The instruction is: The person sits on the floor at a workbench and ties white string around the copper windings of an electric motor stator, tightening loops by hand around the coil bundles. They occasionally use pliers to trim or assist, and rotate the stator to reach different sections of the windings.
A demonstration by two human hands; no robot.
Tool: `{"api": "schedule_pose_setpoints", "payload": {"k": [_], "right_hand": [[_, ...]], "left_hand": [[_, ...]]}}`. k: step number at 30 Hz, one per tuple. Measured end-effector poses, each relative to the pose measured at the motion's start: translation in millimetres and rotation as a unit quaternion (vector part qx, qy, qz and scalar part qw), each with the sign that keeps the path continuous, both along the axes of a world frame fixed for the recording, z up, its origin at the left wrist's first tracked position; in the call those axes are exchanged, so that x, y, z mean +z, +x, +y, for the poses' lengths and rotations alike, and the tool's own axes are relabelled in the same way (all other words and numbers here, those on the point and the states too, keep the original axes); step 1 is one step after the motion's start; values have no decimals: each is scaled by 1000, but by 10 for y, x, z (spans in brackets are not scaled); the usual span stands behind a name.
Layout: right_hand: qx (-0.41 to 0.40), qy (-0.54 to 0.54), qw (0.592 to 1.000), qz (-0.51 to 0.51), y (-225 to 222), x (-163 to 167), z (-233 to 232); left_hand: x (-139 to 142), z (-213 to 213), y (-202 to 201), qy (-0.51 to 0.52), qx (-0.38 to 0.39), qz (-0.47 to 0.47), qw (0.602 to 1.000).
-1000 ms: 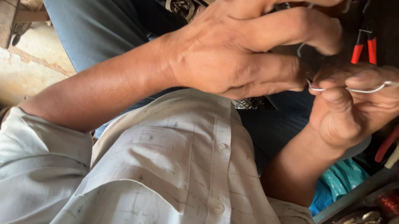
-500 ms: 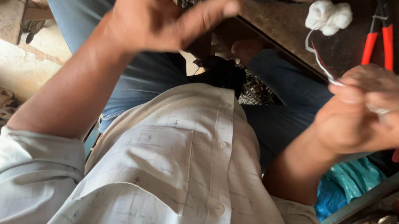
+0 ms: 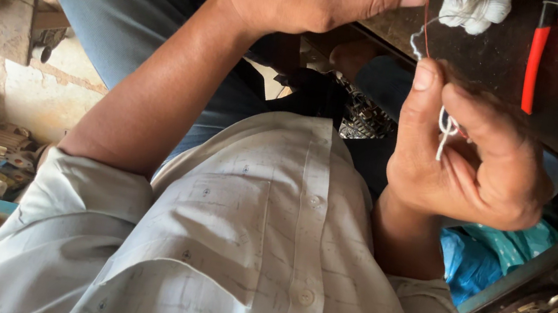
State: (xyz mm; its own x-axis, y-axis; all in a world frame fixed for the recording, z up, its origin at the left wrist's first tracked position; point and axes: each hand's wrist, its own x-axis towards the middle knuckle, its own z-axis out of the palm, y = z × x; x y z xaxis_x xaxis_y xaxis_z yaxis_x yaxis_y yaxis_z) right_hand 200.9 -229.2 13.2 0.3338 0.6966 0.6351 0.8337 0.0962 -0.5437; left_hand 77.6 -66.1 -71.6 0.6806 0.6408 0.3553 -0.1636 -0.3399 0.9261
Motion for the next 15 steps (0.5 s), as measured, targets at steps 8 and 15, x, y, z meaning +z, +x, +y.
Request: {"api": "schedule_pose_setpoints", "payload": {"k": [8,15], "right_hand": [[-54,-70,996,-7,5,136,-51],[-72,-103,991,-46,-28,244,-57]], "left_hand": [[113,-100,25,-210,-106,-3,972],[58,-205,37,-222,-92,-35,970]]}}
